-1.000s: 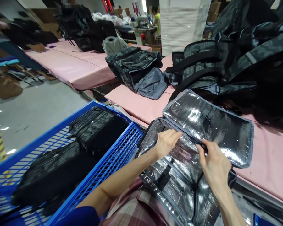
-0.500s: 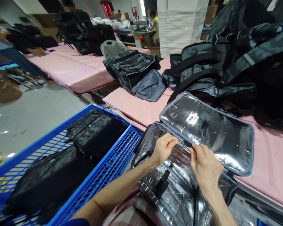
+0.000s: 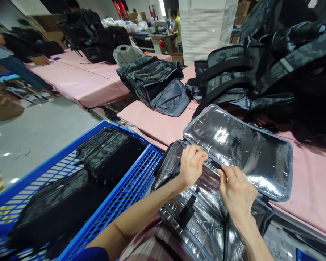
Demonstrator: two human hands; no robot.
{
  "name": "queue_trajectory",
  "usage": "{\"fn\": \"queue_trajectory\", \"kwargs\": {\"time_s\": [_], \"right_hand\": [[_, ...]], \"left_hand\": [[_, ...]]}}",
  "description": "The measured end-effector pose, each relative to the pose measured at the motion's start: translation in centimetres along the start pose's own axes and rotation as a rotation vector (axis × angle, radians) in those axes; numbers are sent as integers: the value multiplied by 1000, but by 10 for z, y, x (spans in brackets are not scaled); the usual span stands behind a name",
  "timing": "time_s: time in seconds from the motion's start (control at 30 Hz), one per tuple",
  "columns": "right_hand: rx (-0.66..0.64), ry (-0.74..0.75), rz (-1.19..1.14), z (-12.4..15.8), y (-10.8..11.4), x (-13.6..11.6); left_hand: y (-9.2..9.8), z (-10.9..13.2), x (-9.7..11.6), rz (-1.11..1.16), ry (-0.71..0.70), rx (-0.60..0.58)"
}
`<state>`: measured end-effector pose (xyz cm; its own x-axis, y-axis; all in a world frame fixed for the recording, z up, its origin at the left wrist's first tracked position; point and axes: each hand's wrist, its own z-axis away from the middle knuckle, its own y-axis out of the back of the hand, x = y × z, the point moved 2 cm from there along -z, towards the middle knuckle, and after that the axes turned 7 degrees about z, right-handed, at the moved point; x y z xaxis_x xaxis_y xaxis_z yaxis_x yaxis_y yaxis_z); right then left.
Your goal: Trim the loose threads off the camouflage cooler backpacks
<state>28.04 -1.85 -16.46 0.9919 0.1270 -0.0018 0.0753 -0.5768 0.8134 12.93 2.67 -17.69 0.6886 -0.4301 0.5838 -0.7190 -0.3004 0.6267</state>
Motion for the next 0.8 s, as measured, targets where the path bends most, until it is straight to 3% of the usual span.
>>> {"fn": "queue_trajectory", "kwargs": {"time_s": [0.5,0.8], "right_hand": [[-53,-37,84,-1,-3,-5],[-48,-87,-117,-1,-2,0]], "left_hand": [[4,10,-5,92,-28,0],[10,14,-13,102,-144,-54]]}}
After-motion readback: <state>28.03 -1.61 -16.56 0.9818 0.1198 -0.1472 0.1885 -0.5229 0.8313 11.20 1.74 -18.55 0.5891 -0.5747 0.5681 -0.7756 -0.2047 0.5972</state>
